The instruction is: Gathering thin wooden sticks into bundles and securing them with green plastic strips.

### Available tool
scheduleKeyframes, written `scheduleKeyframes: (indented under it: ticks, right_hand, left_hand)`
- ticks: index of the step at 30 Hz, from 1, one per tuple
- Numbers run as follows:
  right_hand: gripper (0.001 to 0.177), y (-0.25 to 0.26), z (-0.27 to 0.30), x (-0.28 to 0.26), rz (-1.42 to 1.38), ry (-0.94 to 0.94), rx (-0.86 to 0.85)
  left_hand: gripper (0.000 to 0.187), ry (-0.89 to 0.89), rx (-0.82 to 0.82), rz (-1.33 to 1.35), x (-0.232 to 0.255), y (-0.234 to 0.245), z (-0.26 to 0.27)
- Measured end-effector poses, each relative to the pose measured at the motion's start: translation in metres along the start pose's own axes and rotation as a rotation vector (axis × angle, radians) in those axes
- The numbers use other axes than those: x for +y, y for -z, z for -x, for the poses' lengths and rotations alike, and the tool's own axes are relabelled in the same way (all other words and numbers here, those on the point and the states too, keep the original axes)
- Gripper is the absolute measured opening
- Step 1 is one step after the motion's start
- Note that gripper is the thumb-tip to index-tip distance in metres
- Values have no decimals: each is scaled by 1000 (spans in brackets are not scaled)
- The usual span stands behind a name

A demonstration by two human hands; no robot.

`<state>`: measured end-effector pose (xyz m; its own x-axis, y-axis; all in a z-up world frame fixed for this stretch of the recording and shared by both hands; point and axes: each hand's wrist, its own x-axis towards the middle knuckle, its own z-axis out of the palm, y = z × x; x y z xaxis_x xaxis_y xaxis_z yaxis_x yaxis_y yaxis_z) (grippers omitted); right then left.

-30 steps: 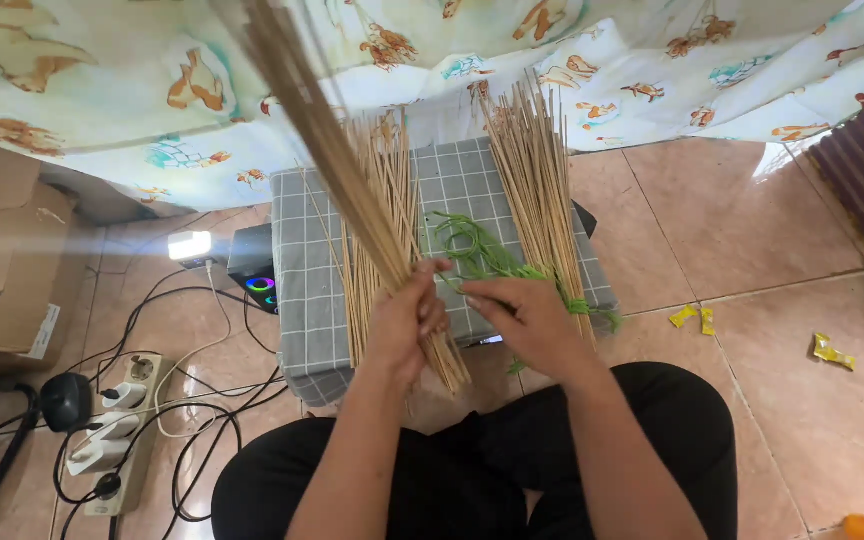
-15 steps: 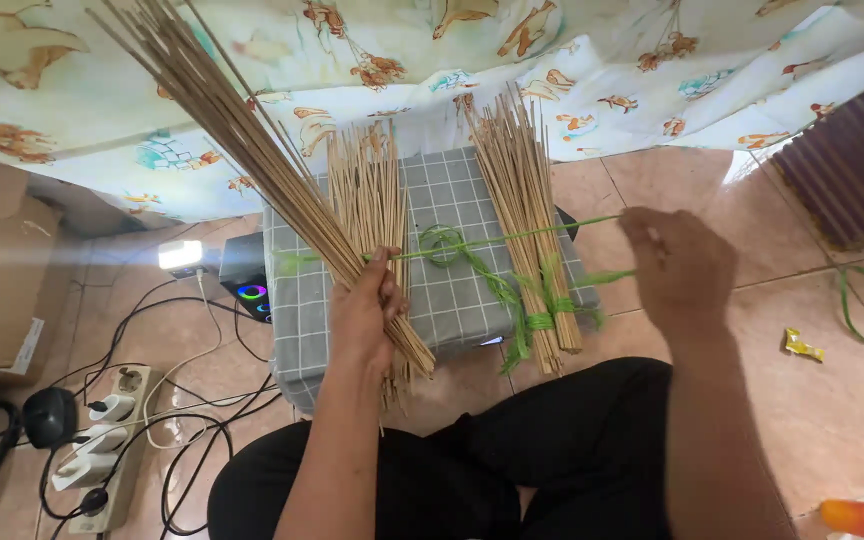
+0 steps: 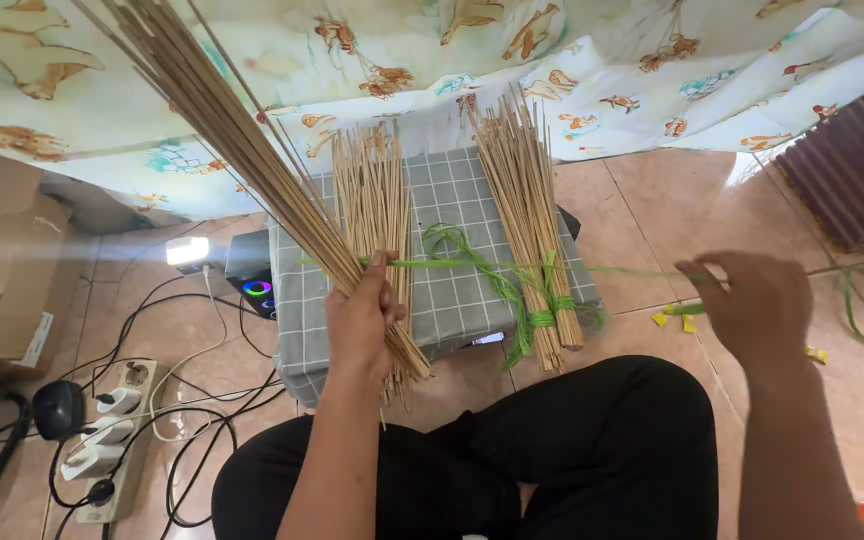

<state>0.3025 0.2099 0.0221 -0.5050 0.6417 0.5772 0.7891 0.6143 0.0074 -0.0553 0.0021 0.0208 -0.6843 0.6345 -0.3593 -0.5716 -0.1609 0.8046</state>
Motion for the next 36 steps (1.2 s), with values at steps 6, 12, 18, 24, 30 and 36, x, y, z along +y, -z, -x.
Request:
scheduleKeyframes:
  ticks: [6,12,18,24,30,36]
  right_hand:
    - [46,-14,69,57,329,-417,-464]
    - [70,-29,164,117,534,-467,-989]
    - [105,62,94,-12,-128,-256,-688]
    - [74,59,-7,-172,-908,33,-514]
    - [61,-35,15,-214,-1548,-269,-554]
    - [37,-81,36,-227,-1376,-624,-527]
  left_hand:
    - [21,-30,28,-24,6,3,9]
    - [21,-85,-12,-89,8,1,19]
    - [21,-32,-121,-120,0,-10,38]
    - [27,-56,-289,-187,-19,-21,39]
    - [30,-74,-203,-310,-5,-21,34]
    - [32,-192,-122,-417,-8,-8,-2]
